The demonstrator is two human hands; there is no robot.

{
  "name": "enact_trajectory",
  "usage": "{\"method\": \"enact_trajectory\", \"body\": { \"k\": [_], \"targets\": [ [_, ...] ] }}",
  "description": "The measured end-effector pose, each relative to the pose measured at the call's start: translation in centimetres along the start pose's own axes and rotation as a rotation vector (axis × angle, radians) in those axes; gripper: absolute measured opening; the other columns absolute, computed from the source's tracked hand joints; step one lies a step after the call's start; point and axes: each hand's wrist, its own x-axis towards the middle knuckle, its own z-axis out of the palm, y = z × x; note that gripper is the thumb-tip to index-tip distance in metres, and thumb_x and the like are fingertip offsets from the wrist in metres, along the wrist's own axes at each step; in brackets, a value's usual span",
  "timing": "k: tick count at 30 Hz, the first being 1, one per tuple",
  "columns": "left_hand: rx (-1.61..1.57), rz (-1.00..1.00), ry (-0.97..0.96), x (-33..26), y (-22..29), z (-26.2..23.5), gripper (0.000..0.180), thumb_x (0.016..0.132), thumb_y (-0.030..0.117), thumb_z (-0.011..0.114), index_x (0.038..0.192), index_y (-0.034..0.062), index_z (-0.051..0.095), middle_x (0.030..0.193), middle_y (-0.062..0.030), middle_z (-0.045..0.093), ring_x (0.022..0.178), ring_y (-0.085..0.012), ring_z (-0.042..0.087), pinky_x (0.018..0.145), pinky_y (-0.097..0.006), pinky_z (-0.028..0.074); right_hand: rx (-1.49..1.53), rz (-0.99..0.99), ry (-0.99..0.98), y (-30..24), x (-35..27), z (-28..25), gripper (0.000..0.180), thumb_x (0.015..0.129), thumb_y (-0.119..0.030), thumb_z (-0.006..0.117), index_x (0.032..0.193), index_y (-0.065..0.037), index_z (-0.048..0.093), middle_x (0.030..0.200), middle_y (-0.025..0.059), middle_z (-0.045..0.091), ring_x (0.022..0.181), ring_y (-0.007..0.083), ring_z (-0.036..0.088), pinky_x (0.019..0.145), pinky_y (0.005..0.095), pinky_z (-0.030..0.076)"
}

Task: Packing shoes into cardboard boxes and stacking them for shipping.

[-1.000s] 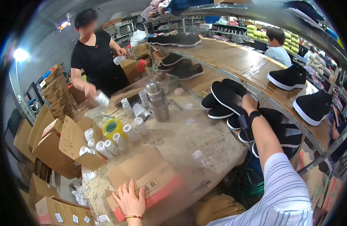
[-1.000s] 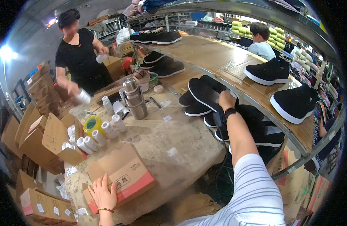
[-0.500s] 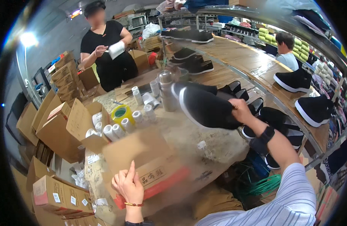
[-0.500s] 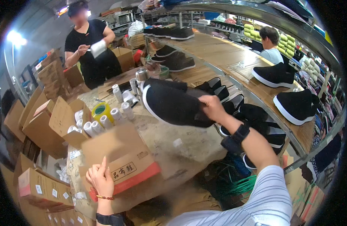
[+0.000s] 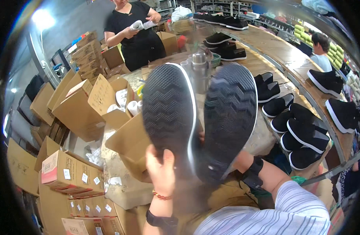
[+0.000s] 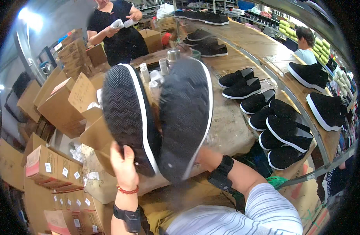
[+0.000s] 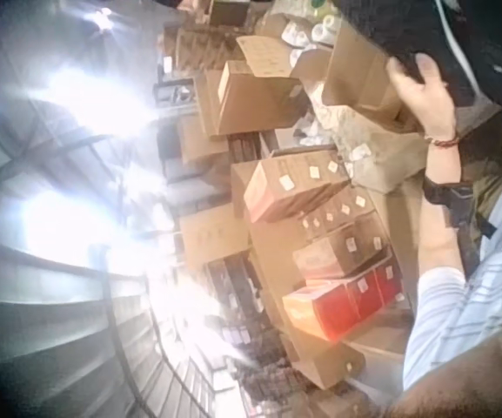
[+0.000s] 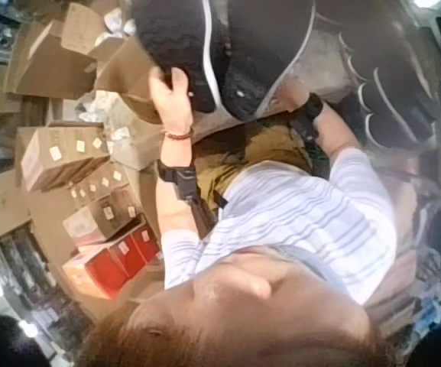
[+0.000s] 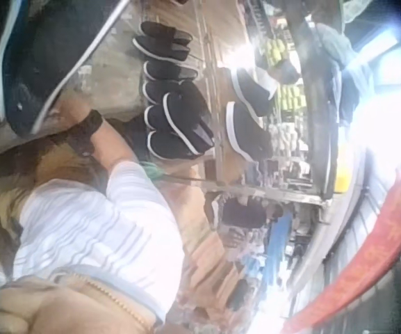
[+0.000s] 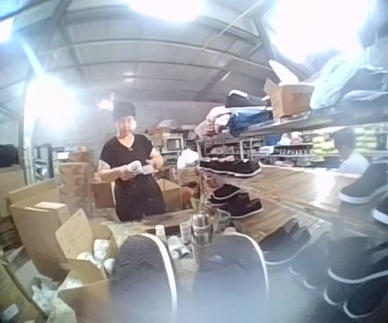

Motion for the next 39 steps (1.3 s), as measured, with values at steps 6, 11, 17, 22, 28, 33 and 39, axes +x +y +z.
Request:
{"method": "enact_trajectory", "body": {
  "k": [6,11,17,22,28,33,39],
  "targets": [
    [1.009,0.648,0.201,2.5,-5.0,-5.1,0.043,0.075,0.023,0.072,0.111,0.004,0.057,0.091,-0.0117,0.061,0.081,-0.0282,0.06,0.075,-0.037,0.045,1.127,0.393,-0.016,3.0,0.4,-0.8,0.031,0.091,-0.02,0.053,0.114,0.001,0.049,0.103,0.0152,0.06,0.095,0.0242,0.06,0.079,0.0338,0.052],
    [1.124,0.558,-0.235,2.0,-8.5,-7.5,0.026,0.073,0.014,0.068,0.099,0.0117,0.067,0.09,-0.0085,0.065,0.082,-0.0265,0.06,0.074,-0.036,0.045,0.903,0.192,-0.208,5.3,1.9,0.5,0.03,0.092,-0.02,0.051,0.114,0.001,0.049,0.097,0.015,0.06,0.089,0.0244,0.061,0.075,0.0316,0.052],
    [1.087,0.713,0.18,3.6,-2.7,-10.7,0.035,0.068,0.009,0.073,0.102,0.0119,0.065,0.095,-0.0089,0.06,0.092,-0.027,0.055,0.085,-0.039,0.04,0.608,0.124,-0.244,4.6,4.3,-0.1,0.032,0.093,-0.018,0.05,0.119,-0.001,0.046,0.099,0.0122,0.06,0.089,0.021,0.061,0.077,0.0326,0.052],
    [1.086,0.639,0.241,5.6,-7.3,-18.1,0.042,0.066,-0.001,0.067,0.105,0.0124,0.062,0.109,-0.0116,0.049,0.107,-0.0271,0.048,0.09,-0.038,0.041,-0.901,-0.47,0.151,0.9,10.7,2.6,0.021,0.086,-0.005,0.05,0.103,0.0,0.06,0.106,0.0147,0.062,0.096,0.0295,0.06,0.082,0.0351,0.049],
    [0.632,0.075,0.063,6.4,-8.4,-17.2,0.063,0.061,0.002,0.058,0.123,0.012,0.049,0.133,-0.0169,0.032,0.128,-0.0315,0.029,0.106,-0.04,0.026,-1.352,-0.586,-0.168,7.0,8.0,3.1,0.016,0.079,-0.008,0.059,0.093,-0.008,0.066,0.102,0.0127,0.063,0.092,0.0296,0.06,0.079,0.04,0.049],
    [1.174,0.081,0.19,5.4,-7.8,-11.5,0.088,0.06,0.023,0.08,0.132,0.0092,0.031,0.143,-0.0264,0.008,0.133,-0.0419,0.015,0.109,-0.046,0.019,-0.903,-0.338,0.44,2.2,11.1,-3.5,0.02,0.088,-0.014,0.052,0.094,-0.003,0.067,0.098,0.0156,0.064,0.09,0.0338,0.061,0.08,0.0383,0.049],
    [0.659,0.373,0.257,4.5,-10.1,-14.2,0.075,0.069,0.015,0.073,0.131,0.0073,0.033,0.138,-0.0255,0.027,0.13,-0.0362,0.029,0.106,-0.043,0.028,-1.251,-0.099,0.189,9.7,8.8,-2.7,0.025,0.086,-0.021,0.059,0.11,-0.016,0.065,0.101,0.018,0.063,0.094,0.0345,0.06,0.084,0.0386,0.047]
  ]
}}
